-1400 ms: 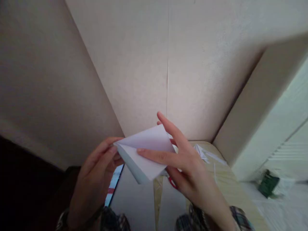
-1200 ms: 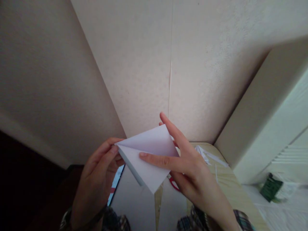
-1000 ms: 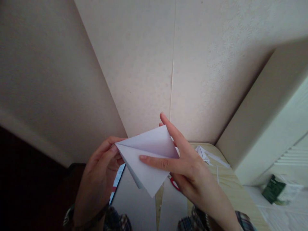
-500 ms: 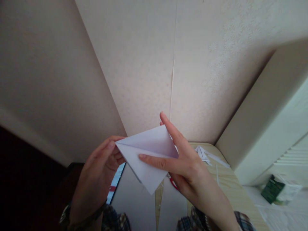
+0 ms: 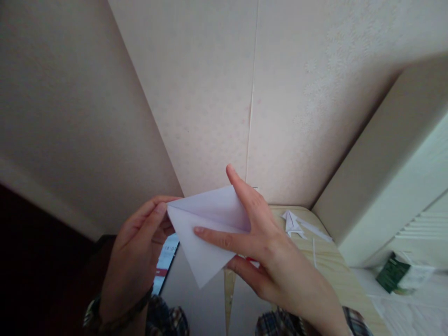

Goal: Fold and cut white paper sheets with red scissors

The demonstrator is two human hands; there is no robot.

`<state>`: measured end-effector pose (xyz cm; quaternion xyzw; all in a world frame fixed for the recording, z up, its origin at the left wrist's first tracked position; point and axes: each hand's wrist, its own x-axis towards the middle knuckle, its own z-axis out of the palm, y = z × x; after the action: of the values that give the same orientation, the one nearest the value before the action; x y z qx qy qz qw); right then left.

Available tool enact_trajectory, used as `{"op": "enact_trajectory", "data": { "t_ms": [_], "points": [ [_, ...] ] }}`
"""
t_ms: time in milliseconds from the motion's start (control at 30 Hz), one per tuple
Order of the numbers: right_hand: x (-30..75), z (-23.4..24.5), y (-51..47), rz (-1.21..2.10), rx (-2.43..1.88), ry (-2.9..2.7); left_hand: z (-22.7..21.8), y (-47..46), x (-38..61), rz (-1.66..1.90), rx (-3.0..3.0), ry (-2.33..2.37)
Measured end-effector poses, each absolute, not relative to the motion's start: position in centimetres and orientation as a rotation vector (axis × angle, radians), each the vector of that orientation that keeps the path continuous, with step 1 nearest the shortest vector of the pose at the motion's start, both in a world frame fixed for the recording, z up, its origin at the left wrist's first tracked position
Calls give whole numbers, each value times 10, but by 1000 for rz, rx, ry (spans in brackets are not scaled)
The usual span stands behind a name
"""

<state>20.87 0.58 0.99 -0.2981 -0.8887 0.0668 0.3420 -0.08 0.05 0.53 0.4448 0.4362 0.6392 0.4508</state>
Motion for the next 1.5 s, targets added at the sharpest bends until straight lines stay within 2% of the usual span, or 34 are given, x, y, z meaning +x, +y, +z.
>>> {"op": "enact_trajectory", "data": {
  "t_ms": [100,233,400,533,833,1100,1333,1500],
  "points": [
    [211,12,7,204,-765,-2370,5,1,-4,1573,1244,1193],
    [211,13,8,249,-851,-2136,6,2,-7,1455,1549,1348],
    [197,14,8,408,-1047,-1991,9,-5,3,1326,1759,1296],
    [187,15,9,508,-1112,-2113,8,-9,12,1380,1794,1228],
    [189,12,8,498,-1071,-2244,5,-8,19,1543,1989,1183],
    [193,13,16,556,-1091,-2091,5,-11,18,1348,1700,1038],
    [203,15,13,793,-1088,-1637,3,-5,6,1296,1712,1245],
    [204,10,13,891,-1079,-1516,5,-8,10,1503,1569,1211]
  ]
}}
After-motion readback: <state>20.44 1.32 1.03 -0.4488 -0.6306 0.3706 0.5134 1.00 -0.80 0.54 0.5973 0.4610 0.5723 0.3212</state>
